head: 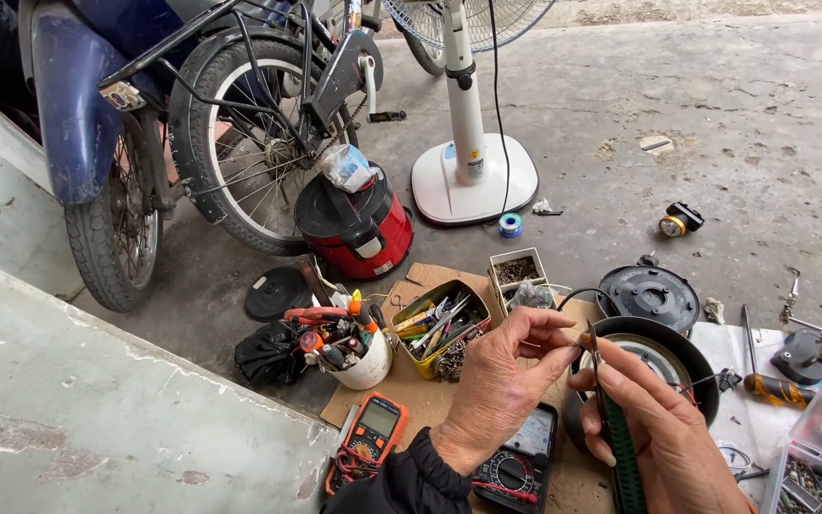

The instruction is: The person is repairing an electronic motor component by stripping wire insulation, twisting wires together, and soldering the connections.

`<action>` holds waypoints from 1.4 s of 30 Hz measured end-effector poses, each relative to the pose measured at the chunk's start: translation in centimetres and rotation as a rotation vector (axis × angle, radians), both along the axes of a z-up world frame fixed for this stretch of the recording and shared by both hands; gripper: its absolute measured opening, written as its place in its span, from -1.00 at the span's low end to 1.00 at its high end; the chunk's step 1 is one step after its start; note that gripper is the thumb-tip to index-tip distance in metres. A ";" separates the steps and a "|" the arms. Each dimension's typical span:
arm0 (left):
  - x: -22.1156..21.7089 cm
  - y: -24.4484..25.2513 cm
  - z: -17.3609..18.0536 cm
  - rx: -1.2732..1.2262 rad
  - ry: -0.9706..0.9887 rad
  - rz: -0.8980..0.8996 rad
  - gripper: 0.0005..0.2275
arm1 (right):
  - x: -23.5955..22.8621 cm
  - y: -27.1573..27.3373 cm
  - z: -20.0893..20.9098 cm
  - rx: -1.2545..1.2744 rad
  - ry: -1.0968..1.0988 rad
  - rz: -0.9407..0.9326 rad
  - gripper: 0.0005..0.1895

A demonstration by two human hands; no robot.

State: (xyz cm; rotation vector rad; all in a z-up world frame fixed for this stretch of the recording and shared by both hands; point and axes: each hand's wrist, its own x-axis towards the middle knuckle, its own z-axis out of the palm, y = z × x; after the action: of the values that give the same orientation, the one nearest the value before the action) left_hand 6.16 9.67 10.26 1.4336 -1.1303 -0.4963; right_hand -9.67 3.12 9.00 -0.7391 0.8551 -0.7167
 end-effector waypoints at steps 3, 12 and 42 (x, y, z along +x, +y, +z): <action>0.1 0.2 -0.2 0.036 -0.014 0.003 -0.83 | -0.2 0.2 -0.1 -0.017 -0.030 0.039 -0.49; 0.8 0.6 -0.4 0.025 -0.020 0.019 -0.79 | 0.5 0.2 -0.5 -0.001 -0.096 0.117 -0.43; 1.6 0.9 0.4 0.217 0.738 -0.125 -0.79 | 1.2 0.6 -0.7 -0.043 -0.097 0.060 -0.43</action>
State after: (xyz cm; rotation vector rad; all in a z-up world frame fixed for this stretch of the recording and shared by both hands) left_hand 7.78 10.54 10.62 1.1968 -0.5770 -1.1527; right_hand -8.52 3.75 8.27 -0.7593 0.7279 -0.7135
